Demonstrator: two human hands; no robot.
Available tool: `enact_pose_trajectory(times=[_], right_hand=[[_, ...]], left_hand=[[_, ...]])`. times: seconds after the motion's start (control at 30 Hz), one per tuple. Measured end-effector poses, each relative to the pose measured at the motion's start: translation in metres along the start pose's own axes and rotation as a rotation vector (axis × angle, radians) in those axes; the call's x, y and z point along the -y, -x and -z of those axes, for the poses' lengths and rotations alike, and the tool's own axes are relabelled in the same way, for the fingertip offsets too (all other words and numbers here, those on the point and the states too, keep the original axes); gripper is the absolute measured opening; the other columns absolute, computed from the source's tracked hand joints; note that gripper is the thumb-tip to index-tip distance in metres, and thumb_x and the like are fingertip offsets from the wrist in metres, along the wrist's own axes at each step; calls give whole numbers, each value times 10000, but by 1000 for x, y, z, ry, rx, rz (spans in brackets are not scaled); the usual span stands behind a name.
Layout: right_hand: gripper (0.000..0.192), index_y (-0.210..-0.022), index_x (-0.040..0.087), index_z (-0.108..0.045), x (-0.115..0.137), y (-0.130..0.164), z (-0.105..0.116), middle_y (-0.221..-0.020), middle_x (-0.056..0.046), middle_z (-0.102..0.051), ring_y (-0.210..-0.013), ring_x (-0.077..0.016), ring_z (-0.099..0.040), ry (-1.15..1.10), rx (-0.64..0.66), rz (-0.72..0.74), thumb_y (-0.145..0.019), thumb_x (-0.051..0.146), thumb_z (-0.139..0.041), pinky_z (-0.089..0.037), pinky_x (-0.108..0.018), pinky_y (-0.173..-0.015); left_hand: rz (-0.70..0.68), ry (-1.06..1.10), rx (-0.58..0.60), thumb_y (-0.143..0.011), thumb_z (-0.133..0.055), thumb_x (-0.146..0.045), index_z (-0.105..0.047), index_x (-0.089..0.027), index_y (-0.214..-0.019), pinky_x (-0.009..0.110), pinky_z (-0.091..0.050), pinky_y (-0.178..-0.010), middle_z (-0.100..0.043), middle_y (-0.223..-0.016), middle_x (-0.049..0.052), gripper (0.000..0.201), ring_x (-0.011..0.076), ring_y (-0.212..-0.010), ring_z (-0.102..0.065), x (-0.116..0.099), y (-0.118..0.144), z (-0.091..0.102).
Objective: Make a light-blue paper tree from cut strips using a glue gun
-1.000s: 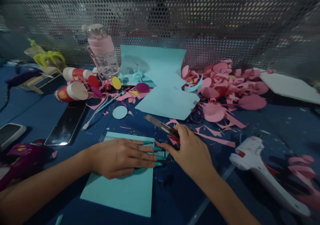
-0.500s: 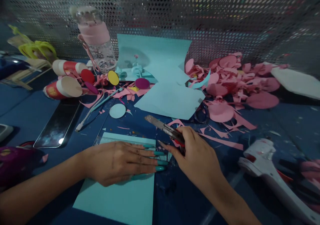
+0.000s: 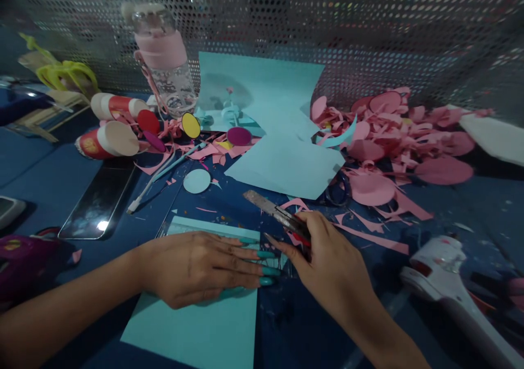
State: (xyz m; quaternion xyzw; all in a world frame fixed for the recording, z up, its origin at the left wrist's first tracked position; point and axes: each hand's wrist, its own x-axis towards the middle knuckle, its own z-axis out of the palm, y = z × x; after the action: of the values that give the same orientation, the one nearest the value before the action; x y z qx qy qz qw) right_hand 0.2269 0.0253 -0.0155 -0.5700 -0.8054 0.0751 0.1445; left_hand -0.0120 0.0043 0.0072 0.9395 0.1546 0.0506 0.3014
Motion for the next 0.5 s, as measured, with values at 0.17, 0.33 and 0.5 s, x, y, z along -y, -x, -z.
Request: enact_pose_trajectory(times=[0.17, 0.33, 0.5], right_hand=[[417, -898, 210, -466, -1, 0, 0, -796, -54, -607, -639, -201, -605, -6, -11, 14, -748, 598, -433, -411, -275, -499], [407, -896, 206, -473, -1, 1, -1, -787, -51, -608, -647, -199, -602, -9, -29, 10, -745, 584, -450, -409, -273, -510], [461, -864, 200, -493, 9, -1, -1, -774, -55, -615, -658, -212, -600, 31, -60, -70, -691, 627, -492, -394, -276, -512]], left_hand=[[4, 21, -33, -876, -309, -233, -387, -103, -1302, 272, -156, -1113, -373, -1376, 46, 452, 145, -1310, -245, 0, 0, -2], [13, 14, -55, -871, -353, -368, -351, -134, -1328, 288, -169, -1111, -357, -1386, 32, 513, 176, -1305, -257, -1, 1, -3], [-2, -94, -59, -866, -352, -407, -431, -205, -1280, 343, -123, -1122, -360, -1384, -21, 468, 190, -1334, -167, -3, 0, -8]])
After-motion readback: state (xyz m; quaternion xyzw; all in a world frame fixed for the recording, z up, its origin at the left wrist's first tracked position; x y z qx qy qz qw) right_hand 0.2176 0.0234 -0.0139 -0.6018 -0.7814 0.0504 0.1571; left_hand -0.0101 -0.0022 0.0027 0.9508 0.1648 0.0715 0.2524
